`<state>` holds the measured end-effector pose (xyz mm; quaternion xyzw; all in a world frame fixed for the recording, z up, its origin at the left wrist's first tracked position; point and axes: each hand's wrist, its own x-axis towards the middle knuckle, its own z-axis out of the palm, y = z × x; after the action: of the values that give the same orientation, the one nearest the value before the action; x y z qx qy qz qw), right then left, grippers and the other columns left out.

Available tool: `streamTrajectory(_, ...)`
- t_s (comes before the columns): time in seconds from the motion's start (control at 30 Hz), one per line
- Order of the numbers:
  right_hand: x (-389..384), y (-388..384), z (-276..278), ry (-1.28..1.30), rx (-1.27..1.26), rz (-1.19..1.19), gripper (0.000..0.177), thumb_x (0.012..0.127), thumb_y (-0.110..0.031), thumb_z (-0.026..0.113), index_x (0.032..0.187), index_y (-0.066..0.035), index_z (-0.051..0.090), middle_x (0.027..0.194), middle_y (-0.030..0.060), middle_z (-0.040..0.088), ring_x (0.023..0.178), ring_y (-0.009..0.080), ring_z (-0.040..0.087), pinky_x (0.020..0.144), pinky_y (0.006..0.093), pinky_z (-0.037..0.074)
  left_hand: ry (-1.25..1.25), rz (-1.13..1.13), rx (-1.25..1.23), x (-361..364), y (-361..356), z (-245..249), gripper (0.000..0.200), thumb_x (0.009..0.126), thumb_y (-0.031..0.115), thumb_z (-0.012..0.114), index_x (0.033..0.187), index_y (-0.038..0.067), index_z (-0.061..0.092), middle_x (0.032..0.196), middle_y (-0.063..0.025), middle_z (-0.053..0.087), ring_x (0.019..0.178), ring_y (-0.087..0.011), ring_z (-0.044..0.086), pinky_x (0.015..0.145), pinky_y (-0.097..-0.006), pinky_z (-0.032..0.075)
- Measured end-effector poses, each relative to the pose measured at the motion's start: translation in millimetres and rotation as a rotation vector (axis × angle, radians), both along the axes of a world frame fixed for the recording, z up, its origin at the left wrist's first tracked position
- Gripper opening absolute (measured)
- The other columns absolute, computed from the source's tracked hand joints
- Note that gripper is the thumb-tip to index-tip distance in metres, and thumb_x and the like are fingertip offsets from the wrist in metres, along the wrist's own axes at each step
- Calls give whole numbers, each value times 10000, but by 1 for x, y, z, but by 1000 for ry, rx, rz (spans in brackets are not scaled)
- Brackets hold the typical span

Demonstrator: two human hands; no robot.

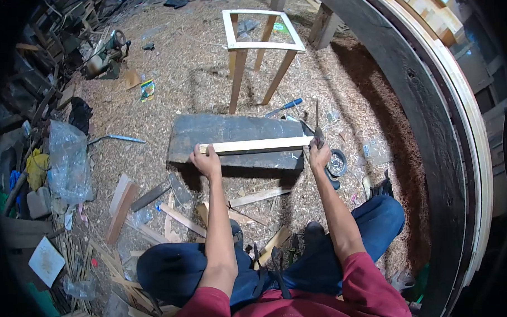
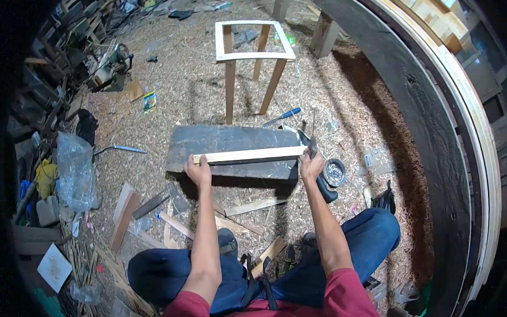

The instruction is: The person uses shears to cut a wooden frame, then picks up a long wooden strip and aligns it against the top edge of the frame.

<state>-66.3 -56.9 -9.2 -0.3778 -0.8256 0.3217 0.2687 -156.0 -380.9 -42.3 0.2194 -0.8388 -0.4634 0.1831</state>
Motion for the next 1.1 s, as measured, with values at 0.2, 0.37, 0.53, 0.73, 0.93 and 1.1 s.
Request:
streamTrajectory(0.2,-40,5,31,440,-135,-46,295,844,-276,705,941,-2,656,816,133,683,764,257,648,738,400,486,68,309,230,-40,20,54,541,772,318,798,1162,-10,615,1131,-196,555,1027,-341,565,900,-435,464)
streamTrajectory(0.37,-62,2,55,447,-294,-101,236,814,-212,738,898,-17,636,824,48,662,735,150,605,716,323,488,172,243,761,-68,14,67,363,858,160,716,1175,29,597,1159,-113,557,954,-207,586,834,-328,488)
streamTrajectory(0.53,-77,-8,47,584,-478,-27,278,799,-68,688,1066,-5,640,926,54,683,833,140,635,786,297,504,274,200,1078,-81,13,63,472,890,8,613,1336,53,466,1185,-116,589,1014,-210,592,854,-309,502)
streamTrajectory(0.73,-83,-24,66,361,-245,-114,271,793,-76,706,1043,-3,633,947,78,685,837,153,640,796,299,499,80,257,1142,-104,16,69,477,895,74,624,1324,-25,438,1201,-153,571,1059,-234,586,903,-354,525)
streamTrajectory(0.93,-85,-11,34,283,-300,80,294,781,-162,714,973,13,576,891,185,637,831,321,623,795,419,468,-84,-4,1150,-90,45,49,459,947,213,616,1281,-49,442,1147,-140,583,922,-252,658,782,-329,568)
streamTrajectory(1.1,-65,-7,47,-44,-3,376,309,830,-173,654,1043,11,526,943,257,579,905,451,563,796,486,446,-18,212,1075,-53,41,7,522,944,206,606,1351,-34,385,1237,-184,529,999,-356,646,826,-359,589)
